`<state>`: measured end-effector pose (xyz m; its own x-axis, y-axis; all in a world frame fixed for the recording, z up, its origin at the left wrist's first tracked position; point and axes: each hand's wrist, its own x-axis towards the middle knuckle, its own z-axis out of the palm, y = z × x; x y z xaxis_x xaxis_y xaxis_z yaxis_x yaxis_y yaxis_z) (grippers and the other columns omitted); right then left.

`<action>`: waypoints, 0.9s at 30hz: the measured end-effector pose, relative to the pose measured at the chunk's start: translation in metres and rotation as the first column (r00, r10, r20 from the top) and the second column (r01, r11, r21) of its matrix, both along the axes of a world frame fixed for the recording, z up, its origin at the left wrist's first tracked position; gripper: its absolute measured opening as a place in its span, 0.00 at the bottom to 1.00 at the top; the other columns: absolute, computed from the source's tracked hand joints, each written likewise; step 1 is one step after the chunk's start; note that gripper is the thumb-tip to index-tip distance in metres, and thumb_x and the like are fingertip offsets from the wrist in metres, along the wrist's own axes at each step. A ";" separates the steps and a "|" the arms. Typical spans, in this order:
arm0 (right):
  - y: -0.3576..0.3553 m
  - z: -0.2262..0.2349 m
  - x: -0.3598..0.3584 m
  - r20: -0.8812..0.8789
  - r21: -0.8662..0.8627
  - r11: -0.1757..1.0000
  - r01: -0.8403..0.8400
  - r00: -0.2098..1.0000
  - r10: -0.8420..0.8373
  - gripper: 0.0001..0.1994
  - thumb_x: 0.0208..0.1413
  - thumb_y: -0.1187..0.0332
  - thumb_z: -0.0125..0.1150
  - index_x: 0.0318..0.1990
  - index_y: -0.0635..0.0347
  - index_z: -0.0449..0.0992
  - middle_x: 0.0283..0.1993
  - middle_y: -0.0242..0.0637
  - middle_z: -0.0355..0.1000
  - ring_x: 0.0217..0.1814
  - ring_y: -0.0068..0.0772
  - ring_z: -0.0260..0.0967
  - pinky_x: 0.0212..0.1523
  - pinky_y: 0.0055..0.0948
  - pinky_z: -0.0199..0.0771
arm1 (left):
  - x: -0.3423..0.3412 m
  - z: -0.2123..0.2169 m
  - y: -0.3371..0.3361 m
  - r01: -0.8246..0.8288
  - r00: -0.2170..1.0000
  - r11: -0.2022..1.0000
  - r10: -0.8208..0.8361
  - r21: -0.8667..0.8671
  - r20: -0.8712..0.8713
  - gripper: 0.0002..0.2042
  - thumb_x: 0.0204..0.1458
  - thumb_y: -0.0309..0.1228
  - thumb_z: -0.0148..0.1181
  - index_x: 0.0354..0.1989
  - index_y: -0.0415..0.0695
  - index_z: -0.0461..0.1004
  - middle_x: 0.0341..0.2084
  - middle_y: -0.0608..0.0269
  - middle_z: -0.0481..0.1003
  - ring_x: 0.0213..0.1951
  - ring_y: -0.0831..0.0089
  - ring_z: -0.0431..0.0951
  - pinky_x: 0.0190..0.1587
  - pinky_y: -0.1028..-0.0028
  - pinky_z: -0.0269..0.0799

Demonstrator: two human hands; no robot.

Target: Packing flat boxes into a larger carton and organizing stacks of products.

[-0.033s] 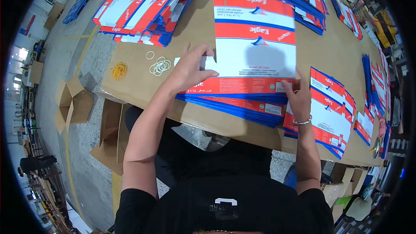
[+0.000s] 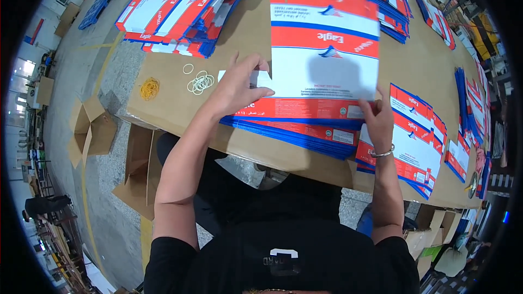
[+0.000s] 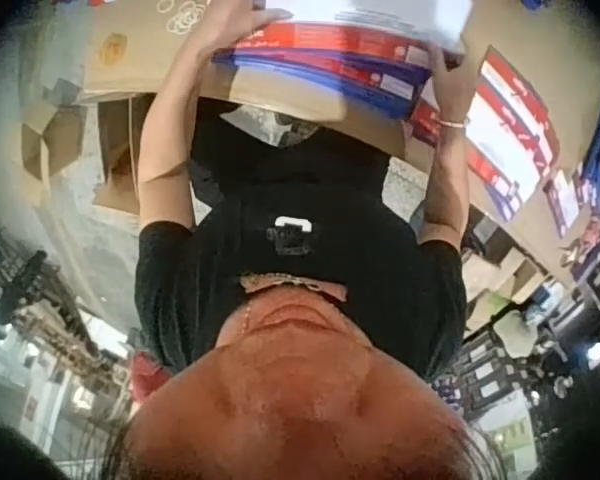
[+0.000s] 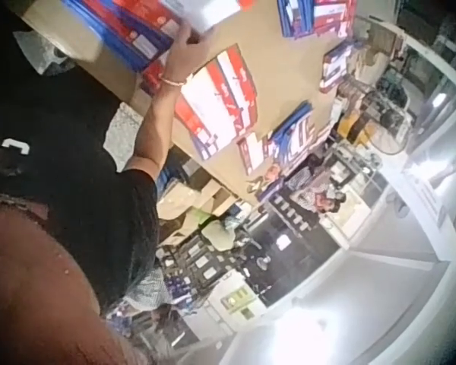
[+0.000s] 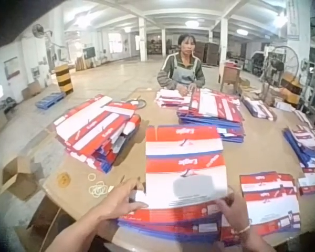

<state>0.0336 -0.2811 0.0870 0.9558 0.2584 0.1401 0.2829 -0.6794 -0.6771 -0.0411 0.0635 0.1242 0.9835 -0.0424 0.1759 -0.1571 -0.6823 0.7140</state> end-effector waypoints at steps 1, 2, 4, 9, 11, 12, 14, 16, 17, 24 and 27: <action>-0.002 0.005 0.002 -0.196 0.250 0.967 0.057 0.981 -0.007 0.27 0.59 0.56 0.60 0.59 0.64 0.65 0.40 0.44 0.75 0.37 0.31 0.75 0.34 0.25 0.75 | -0.002 0.008 -0.002 0.023 0.999 1.000 -0.024 0.020 0.049 0.20 0.38 0.27 0.71 0.36 0.45 0.64 0.28 0.62 0.71 0.36 0.62 0.75 0.68 0.46 0.38; 0.003 0.007 0.000 -0.098 0.441 0.897 0.008 0.994 0.039 0.22 0.61 0.57 0.56 0.55 0.65 0.68 0.36 0.40 0.78 0.34 0.25 0.76 0.31 0.19 0.74 | -0.004 0.014 -0.003 0.020 0.999 1.000 -0.020 0.013 0.026 0.17 0.40 0.27 0.70 0.35 0.46 0.66 0.29 0.65 0.72 0.40 0.66 0.76 0.71 0.49 0.35; 0.003 0.017 -0.008 -0.151 0.454 0.889 0.052 0.988 0.020 0.21 0.61 0.56 0.57 0.52 0.64 0.70 0.36 0.40 0.77 0.35 0.24 0.76 0.32 0.19 0.75 | -0.006 0.016 -0.005 0.035 0.998 0.999 -0.035 0.003 0.056 0.18 0.39 0.25 0.70 0.35 0.47 0.65 0.28 0.65 0.71 0.37 0.65 0.76 0.70 0.47 0.35; 0.003 0.022 -0.021 -0.236 0.529 0.837 0.143 0.972 -0.017 0.20 0.61 0.55 0.57 0.49 0.65 0.73 0.38 0.41 0.77 0.36 0.25 0.76 0.33 0.19 0.77 | -0.008 0.021 -0.009 0.044 0.995 0.999 -0.044 0.008 0.087 0.18 0.40 0.22 0.68 0.34 0.47 0.65 0.26 0.66 0.69 0.36 0.65 0.75 0.69 0.44 0.35; -0.001 0.022 -0.023 -0.264 0.515 0.842 0.163 0.964 -0.025 0.20 0.61 0.55 0.57 0.49 0.65 0.73 0.38 0.41 0.77 0.37 0.25 0.76 0.34 0.20 0.77 | -0.008 0.022 -0.011 0.081 0.992 0.996 -0.083 0.031 0.092 0.17 0.40 0.22 0.68 0.34 0.47 0.64 0.28 0.66 0.69 0.39 0.65 0.75 0.69 0.44 0.35; -0.003 0.021 -0.023 -0.290 0.501 0.847 0.181 0.956 -0.033 0.21 0.60 0.55 0.58 0.50 0.65 0.73 0.38 0.40 0.77 0.38 0.25 0.76 0.35 0.20 0.76 | -0.008 0.023 -0.013 0.082 0.992 0.996 -0.084 0.029 0.090 0.17 0.40 0.22 0.68 0.34 0.47 0.64 0.28 0.66 0.69 0.39 0.65 0.75 0.69 0.44 0.35; -0.010 0.017 -0.022 -0.335 0.509 0.839 0.191 0.942 -0.012 0.20 0.60 0.56 0.58 0.51 0.64 0.72 0.40 0.40 0.77 0.40 0.26 0.75 0.38 0.22 0.76 | -0.008 0.024 -0.016 0.036 0.998 0.994 -0.041 0.103 0.041 0.15 0.41 0.24 0.69 0.33 0.47 0.67 0.30 0.65 0.72 0.44 0.65 0.75 0.70 0.49 0.39; -0.025 0.016 -0.020 -0.377 0.510 0.835 0.207 0.926 0.001 0.20 0.60 0.57 0.59 0.53 0.64 0.71 0.42 0.39 0.77 0.42 0.26 0.75 0.41 0.24 0.76 | -0.005 0.023 -0.020 0.039 0.994 0.994 -0.049 0.103 0.102 0.14 0.43 0.26 0.68 0.36 0.46 0.69 0.32 0.64 0.73 0.46 0.64 0.74 0.69 0.50 0.42; -0.036 0.015 -0.018 -0.363 0.545 0.788 0.288 0.928 -0.088 0.20 0.60 0.59 0.59 0.53 0.64 0.71 0.45 0.39 0.76 0.45 0.26 0.73 0.44 0.24 0.74 | -0.005 0.021 -0.020 0.034 0.985 0.994 -0.051 0.108 0.164 0.13 0.45 0.28 0.67 0.38 0.46 0.71 0.35 0.63 0.73 0.48 0.63 0.73 0.69 0.52 0.44; -0.235 -0.003 0.012 -0.430 0.556 0.640 0.530 0.843 -0.325 0.34 0.56 0.67 0.62 0.66 0.72 0.54 0.61 0.42 0.65 0.60 0.31 0.64 0.60 0.31 0.64 | 0.011 -0.032 0.021 0.064 0.991 0.976 -0.037 0.207 -0.131 0.30 0.48 0.50 0.62 0.57 0.46 0.69 0.52 0.54 0.71 0.56 0.56 0.68 0.62 0.49 0.50; -0.292 -0.008 0.005 -0.535 0.481 0.670 0.565 0.795 -0.287 0.32 0.55 0.66 0.64 0.65 0.68 0.58 0.60 0.40 0.66 0.59 0.31 0.65 0.60 0.32 0.64 | 0.010 -0.060 0.020 0.073 0.992 0.921 -0.028 0.383 -0.121 0.35 0.42 0.54 0.65 0.58 0.47 0.69 0.54 0.53 0.69 0.58 0.56 0.66 0.61 0.48 0.50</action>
<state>0.0382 -0.5728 0.0788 0.9367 -0.1967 -0.2898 -0.3086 -0.0725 -0.9484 -0.0313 0.0840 0.0646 0.9906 -0.1346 0.0254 -0.1331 -0.9015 0.4118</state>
